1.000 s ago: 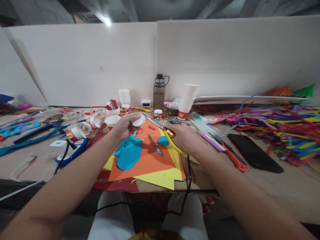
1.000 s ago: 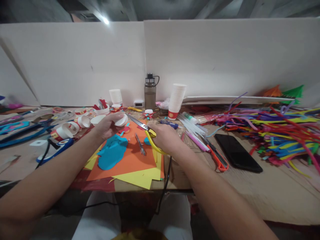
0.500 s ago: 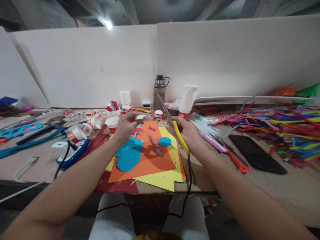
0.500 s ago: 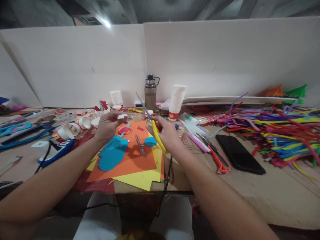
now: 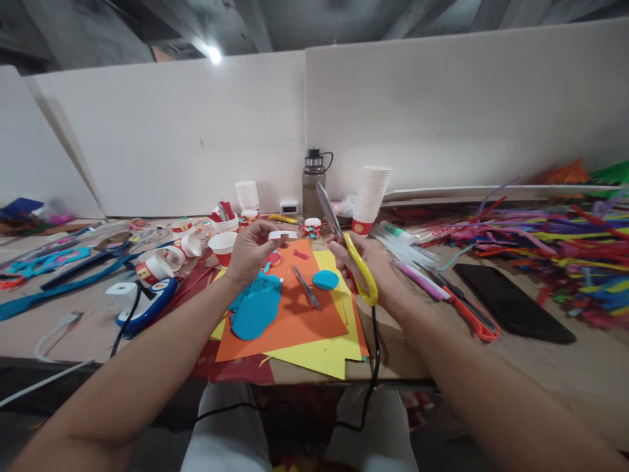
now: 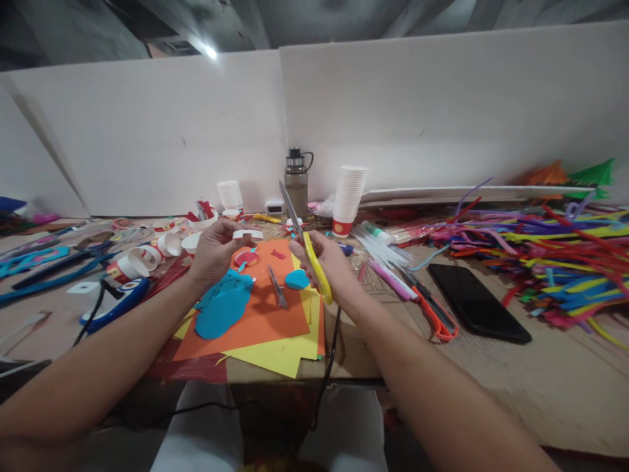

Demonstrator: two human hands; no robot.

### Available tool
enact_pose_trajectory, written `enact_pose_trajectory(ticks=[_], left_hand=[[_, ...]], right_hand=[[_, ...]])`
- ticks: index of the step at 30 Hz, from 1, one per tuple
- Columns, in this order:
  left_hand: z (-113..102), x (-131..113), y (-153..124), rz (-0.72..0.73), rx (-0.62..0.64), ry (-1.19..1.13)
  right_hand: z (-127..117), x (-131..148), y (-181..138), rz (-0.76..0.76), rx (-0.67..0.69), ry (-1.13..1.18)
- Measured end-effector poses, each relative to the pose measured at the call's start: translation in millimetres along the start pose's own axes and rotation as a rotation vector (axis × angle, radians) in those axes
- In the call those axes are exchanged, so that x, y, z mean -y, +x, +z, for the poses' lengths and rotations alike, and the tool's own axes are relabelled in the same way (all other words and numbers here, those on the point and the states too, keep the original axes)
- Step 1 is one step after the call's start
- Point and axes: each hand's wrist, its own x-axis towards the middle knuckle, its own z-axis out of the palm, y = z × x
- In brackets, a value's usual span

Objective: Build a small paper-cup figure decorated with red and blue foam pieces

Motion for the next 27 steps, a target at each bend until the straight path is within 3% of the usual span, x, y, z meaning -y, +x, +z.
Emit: enact_pose_trajectory(ticks=[16, 22, 27], left_hand=[[2, -1, -4, -0.087, 0.033, -0.004], [21, -4, -15, -0.286, 0.085, -0.022], [34, -12, -19, -0.478, 0.097, -0.285]], right_hand=[[2, 2, -4, -0.015, 0.045, 0.011], [6, -4, -3, -0.096, 0.058, 0.006], [11, -10, 0, -0.091, 0.052, 0.063]])
